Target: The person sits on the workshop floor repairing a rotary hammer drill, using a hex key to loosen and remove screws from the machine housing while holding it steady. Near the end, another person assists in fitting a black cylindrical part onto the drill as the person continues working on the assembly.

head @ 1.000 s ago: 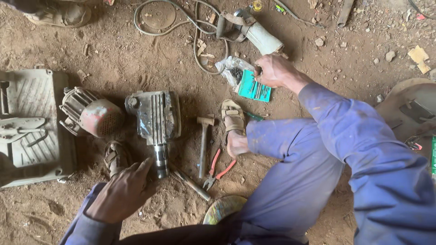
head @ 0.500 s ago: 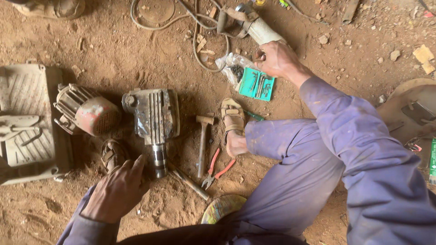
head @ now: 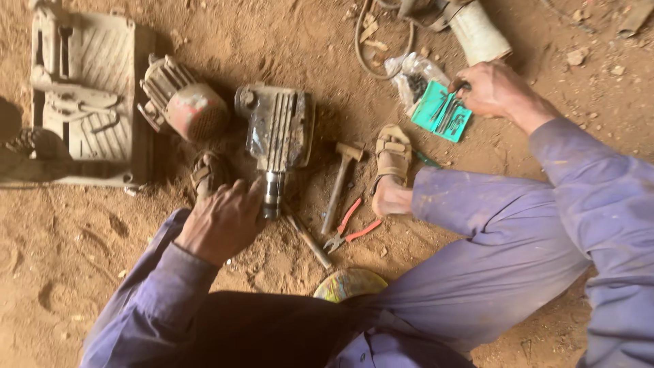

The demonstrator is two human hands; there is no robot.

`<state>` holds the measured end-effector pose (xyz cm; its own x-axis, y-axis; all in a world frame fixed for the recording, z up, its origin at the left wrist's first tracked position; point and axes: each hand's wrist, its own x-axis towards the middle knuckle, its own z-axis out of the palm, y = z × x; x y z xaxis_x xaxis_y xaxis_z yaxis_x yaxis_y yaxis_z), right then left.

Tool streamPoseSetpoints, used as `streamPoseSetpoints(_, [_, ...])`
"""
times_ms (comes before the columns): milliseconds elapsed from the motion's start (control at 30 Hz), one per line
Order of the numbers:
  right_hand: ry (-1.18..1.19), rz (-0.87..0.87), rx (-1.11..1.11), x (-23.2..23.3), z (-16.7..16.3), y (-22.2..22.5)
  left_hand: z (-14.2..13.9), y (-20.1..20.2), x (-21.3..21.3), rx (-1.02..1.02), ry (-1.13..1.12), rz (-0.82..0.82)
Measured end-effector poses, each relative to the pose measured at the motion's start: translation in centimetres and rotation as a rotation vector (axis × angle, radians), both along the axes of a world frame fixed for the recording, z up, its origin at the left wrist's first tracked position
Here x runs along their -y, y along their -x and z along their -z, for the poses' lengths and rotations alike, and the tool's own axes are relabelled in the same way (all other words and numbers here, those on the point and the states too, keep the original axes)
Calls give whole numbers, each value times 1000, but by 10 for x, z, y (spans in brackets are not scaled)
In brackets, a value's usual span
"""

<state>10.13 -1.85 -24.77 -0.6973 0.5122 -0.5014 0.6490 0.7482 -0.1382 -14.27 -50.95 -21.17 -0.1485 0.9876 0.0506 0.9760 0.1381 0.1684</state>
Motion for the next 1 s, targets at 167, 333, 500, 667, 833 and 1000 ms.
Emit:
streamPoseSetpoints(167, [5,-60,-3,7,1,5,10,5,9,240,240,-153])
streamPoseSetpoints(333, [-22,-91,-37,11,-17,12,13,3,9,204,159,-121])
streamPoseSetpoints(500, [-43,-174,-310,19,-46,13,11,6,13,188,471,-221])
streamPoseSetpoints(667, [26,-195,-385,36,-57,15,5,5,13,204,388,-162])
streamPoseSetpoints(833, [13,-200,-261,47,-56,17,-8,-4,9,220,383,-193])
streamPoseSetpoints(1000, [14,-160,-187,50,-60,15,-18,-8,9,244,310,-212])
